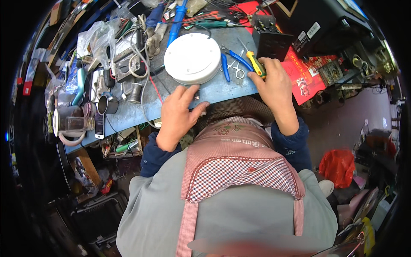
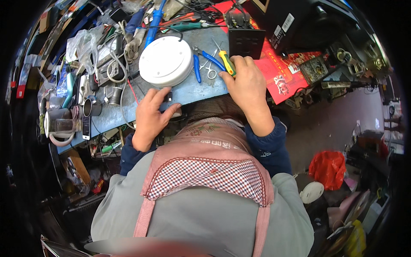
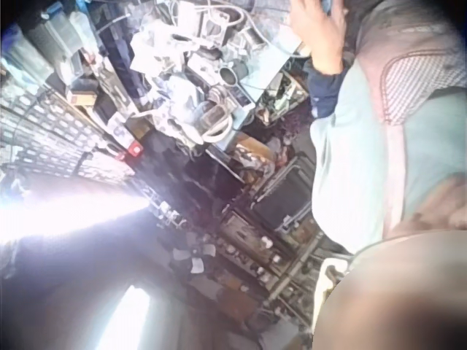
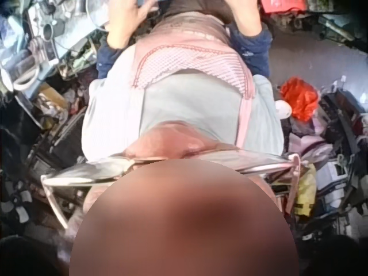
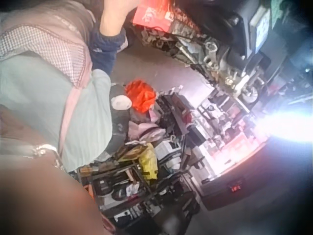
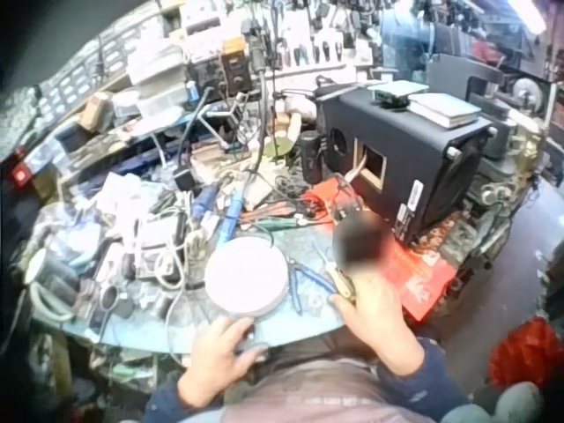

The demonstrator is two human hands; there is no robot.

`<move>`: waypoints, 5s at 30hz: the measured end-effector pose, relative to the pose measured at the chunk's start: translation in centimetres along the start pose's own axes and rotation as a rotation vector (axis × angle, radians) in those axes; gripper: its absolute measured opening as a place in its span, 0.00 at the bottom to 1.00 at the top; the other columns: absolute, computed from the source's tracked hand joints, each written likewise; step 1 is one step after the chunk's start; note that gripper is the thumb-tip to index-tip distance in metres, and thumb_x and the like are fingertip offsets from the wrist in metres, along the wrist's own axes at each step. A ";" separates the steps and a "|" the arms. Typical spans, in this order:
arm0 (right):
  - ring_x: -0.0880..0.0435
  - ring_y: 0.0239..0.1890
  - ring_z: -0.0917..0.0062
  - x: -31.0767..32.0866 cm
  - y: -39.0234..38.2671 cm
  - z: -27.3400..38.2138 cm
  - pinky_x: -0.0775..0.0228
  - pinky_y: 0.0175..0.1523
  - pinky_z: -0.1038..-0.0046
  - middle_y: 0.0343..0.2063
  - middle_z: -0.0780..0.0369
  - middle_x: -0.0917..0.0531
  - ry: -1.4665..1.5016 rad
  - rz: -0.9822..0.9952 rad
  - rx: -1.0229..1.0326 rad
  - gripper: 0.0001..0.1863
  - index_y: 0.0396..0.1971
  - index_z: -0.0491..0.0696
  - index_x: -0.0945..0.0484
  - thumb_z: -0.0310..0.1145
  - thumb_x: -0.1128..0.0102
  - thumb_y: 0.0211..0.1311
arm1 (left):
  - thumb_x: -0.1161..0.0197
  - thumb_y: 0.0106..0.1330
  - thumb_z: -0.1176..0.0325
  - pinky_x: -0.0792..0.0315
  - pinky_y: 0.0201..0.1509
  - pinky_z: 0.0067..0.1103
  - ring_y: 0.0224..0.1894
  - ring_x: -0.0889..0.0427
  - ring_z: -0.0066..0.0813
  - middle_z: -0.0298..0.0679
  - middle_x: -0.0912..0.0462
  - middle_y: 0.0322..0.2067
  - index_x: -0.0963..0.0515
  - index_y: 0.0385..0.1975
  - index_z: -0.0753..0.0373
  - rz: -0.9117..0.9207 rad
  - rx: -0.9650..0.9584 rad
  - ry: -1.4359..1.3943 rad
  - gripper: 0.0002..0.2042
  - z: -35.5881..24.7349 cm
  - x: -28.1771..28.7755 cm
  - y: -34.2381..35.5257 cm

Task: The person disassembles a white circular electronic device using a screwdriver, manipulates internal wires with pliers, and reassembles the casing. The person then uses a soldering iron on the device's interior components before closing the unit.

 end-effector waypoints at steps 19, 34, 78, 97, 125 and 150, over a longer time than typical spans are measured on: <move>0.13 0.40 0.59 -0.1 -0.7 1.9 0.20 0.43 0.58 0.37 0.59 0.18 -0.037 -0.225 0.170 0.19 0.50 0.50 0.12 0.41 0.23 0.60 | 0.27 0.67 0.65 0.18 0.46 0.34 0.38 0.10 0.45 0.48 0.09 0.41 0.12 0.48 0.65 -0.009 0.092 -0.027 0.14 8.0 3.8 16.7; 0.13 0.50 0.52 -5.4 12.1 9.5 0.16 0.53 0.54 0.47 0.52 0.12 -0.294 0.040 0.336 0.13 0.47 0.44 0.14 0.23 0.41 0.66 | 0.30 0.74 0.66 0.19 0.48 0.24 0.41 0.11 0.26 0.44 0.08 0.40 0.14 0.56 0.71 0.156 0.131 -0.549 0.17 12.9 -0.6 16.4; 0.11 0.45 0.69 4.0 1.6 19.5 0.15 0.47 0.69 0.67 0.48 0.23 0.337 -0.102 0.843 0.48 0.73 0.40 0.37 0.15 0.18 0.55 | 0.25 0.72 0.52 0.20 0.45 0.22 0.41 0.12 0.25 0.41 0.09 0.40 0.15 0.55 0.73 0.297 0.443 -0.800 0.26 11.1 -3.8 14.2; 0.14 0.44 0.57 5.3 5.1 21.7 0.19 0.47 0.58 0.43 0.58 0.12 0.571 0.204 0.786 0.24 0.56 0.49 0.15 0.24 0.27 0.58 | 0.33 0.75 0.58 0.19 0.54 0.28 0.51 0.10 0.33 0.44 0.08 0.52 0.15 0.61 0.67 0.226 -0.089 -0.635 0.22 13.6 -4.1 15.0; 0.13 0.49 0.56 4.5 5.4 20.1 0.19 0.52 0.60 0.45 0.54 0.15 0.582 -0.031 0.839 0.30 0.61 0.58 0.12 0.23 0.25 0.56 | 0.32 0.72 0.46 0.21 0.61 0.34 0.54 0.09 0.43 0.49 0.08 0.55 0.16 0.65 0.64 0.013 0.023 -0.605 0.31 10.4 -3.3 15.5; 0.19 0.49 0.63 4.3 6.7 21.2 0.26 0.61 0.64 0.46 0.56 0.21 0.590 0.024 0.859 0.40 0.74 0.47 0.21 0.31 0.17 0.60 | 0.27 0.77 0.65 0.21 0.69 0.28 0.62 0.14 0.34 0.44 0.11 0.59 0.17 0.64 0.69 0.544 -0.183 -1.462 0.21 0.3 0.3 11.6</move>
Point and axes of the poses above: each hand's wrist, its own y-axis towards the middle knuckle, its own x-axis out of the back of the hand, z = x × y, the point moved 10 cm from there along y, towards the middle knuckle
